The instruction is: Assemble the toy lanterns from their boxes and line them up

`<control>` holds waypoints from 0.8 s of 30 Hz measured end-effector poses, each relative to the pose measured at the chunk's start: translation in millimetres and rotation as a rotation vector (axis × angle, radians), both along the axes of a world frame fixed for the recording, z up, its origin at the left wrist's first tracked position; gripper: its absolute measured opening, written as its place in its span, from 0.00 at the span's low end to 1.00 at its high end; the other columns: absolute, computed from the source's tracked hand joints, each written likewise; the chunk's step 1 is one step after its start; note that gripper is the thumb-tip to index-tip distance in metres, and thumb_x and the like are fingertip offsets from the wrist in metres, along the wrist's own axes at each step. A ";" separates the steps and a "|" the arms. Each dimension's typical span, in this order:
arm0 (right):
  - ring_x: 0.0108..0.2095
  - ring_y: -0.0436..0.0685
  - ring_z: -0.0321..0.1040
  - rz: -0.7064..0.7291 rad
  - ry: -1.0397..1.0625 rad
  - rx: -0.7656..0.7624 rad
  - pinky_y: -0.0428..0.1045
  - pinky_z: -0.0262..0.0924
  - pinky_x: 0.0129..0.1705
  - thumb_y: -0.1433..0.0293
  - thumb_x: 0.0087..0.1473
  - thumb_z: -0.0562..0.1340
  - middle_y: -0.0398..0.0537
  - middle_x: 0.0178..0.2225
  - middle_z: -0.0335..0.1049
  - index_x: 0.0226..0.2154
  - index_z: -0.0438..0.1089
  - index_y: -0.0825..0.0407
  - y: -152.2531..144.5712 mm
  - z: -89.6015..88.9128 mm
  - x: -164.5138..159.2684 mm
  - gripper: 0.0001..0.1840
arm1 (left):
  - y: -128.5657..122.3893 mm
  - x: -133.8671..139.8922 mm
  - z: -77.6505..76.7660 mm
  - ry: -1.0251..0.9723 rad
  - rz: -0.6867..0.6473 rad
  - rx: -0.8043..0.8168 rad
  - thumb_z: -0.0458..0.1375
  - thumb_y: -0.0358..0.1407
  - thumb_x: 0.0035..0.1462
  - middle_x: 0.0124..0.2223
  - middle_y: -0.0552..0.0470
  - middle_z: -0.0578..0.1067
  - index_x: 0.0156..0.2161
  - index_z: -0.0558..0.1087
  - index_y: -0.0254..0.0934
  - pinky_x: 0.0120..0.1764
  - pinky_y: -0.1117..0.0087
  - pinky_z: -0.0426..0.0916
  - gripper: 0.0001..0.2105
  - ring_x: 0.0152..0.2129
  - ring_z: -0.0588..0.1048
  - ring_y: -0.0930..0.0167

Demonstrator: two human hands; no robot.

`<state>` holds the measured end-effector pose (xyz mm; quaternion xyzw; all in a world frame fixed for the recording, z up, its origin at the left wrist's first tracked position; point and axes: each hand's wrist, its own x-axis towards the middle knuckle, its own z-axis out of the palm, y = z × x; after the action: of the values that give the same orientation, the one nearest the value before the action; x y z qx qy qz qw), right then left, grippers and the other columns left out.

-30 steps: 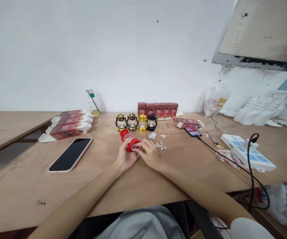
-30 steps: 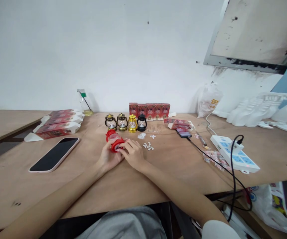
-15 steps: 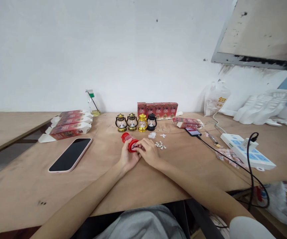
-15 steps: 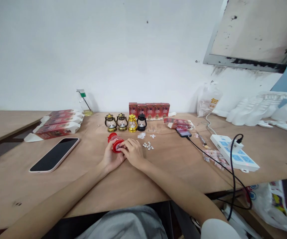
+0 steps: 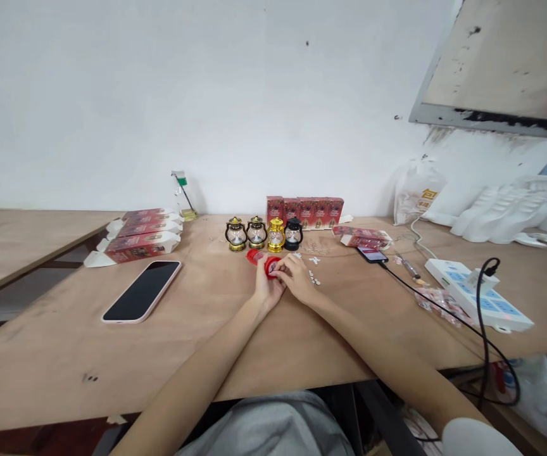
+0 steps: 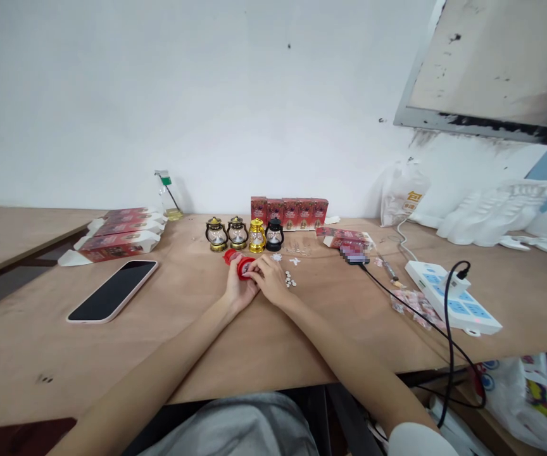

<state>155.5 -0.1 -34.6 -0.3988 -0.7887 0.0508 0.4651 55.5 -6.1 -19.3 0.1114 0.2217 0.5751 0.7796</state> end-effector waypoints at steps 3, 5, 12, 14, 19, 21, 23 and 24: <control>0.33 0.53 0.62 0.012 0.040 0.006 0.49 0.56 0.38 0.71 0.54 0.59 0.44 0.30 0.65 0.28 0.66 0.51 3.6 -1.1 3.6 0.03 | 4.9 4.7 -0.7 0.000 -0.010 0.014 0.53 0.43 0.52 0.20 0.57 0.68 0.22 0.65 0.36 0.22 0.78 0.64 0.13 0.17 0.67 0.78; 0.33 0.53 0.62 0.000 0.074 0.017 0.49 0.56 0.38 0.70 0.53 0.59 0.44 0.30 0.65 0.30 0.66 0.51 5.0 -1.9 4.3 0.01 | 7.3 6.2 -1.3 0.000 -0.016 0.025 0.53 0.44 0.52 0.20 0.57 0.68 0.23 0.66 0.36 0.23 0.77 0.65 0.14 0.17 0.67 0.77; 0.32 0.53 0.62 0.007 0.085 0.013 0.49 0.56 0.37 0.71 0.53 0.60 0.44 0.30 0.65 0.31 0.67 0.51 6.2 -3.6 3.7 0.01 | 7.6 5.8 -3.1 0.016 -0.012 0.029 0.53 0.44 0.51 0.21 0.57 0.68 0.22 0.65 0.36 0.23 0.77 0.64 0.14 0.19 0.67 0.77; 0.32 0.53 0.62 0.013 0.087 -0.011 0.48 0.56 0.36 0.71 0.52 0.60 0.43 0.29 0.64 0.31 0.67 0.50 6.3 -3.3 3.8 0.01 | 6.7 6.0 -3.2 0.043 -0.004 0.039 0.53 0.44 0.52 0.20 0.57 0.68 0.22 0.64 0.36 0.23 0.77 0.64 0.14 0.18 0.67 0.78; 0.30 0.52 0.60 0.047 0.095 -0.062 0.47 0.55 0.34 0.72 0.51 0.61 0.42 0.28 0.63 0.28 0.65 0.50 6.9 -3.5 5.5 0.03 | 6.2 7.7 -3.8 0.112 0.007 0.057 0.54 0.41 0.51 0.20 0.57 0.68 0.21 0.64 0.37 0.27 0.76 0.67 0.13 0.21 0.70 0.76; 0.30 0.52 0.60 0.059 0.079 -0.063 0.47 0.55 0.34 0.72 0.51 0.61 0.42 0.27 0.62 0.26 0.65 0.50 7.3 -4.4 6.2 0.04 | 6.7 7.9 -3.7 0.126 0.002 0.065 0.55 0.41 0.51 0.21 0.57 0.69 0.22 0.64 0.37 0.29 0.76 0.68 0.12 0.23 0.71 0.75; 0.31 0.52 0.61 0.063 0.083 -0.064 0.47 0.56 0.35 0.72 0.51 0.61 0.42 0.28 0.63 0.26 0.65 0.50 7.9 -5.7 6.3 0.04 | 7.5 7.4 -3.3 0.129 -0.004 0.064 0.54 0.41 0.52 0.22 0.56 0.69 0.22 0.64 0.37 0.30 0.76 0.68 0.12 0.24 0.72 0.75; 0.31 0.52 0.61 0.058 0.102 -0.070 0.47 0.56 0.35 0.71 0.51 0.61 0.42 0.28 0.64 0.27 0.64 0.50 8.3 -6.4 6.2 0.04 | 7.8 6.9 -2.9 0.129 -0.009 0.061 0.54 0.41 0.53 0.22 0.56 0.69 0.23 0.65 0.36 0.30 0.76 0.69 0.12 0.25 0.72 0.75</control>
<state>161.6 8.1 -41.0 -0.3888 -0.7728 0.1123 0.4889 62.4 1.7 -22.2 0.1729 0.2533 0.5696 0.7626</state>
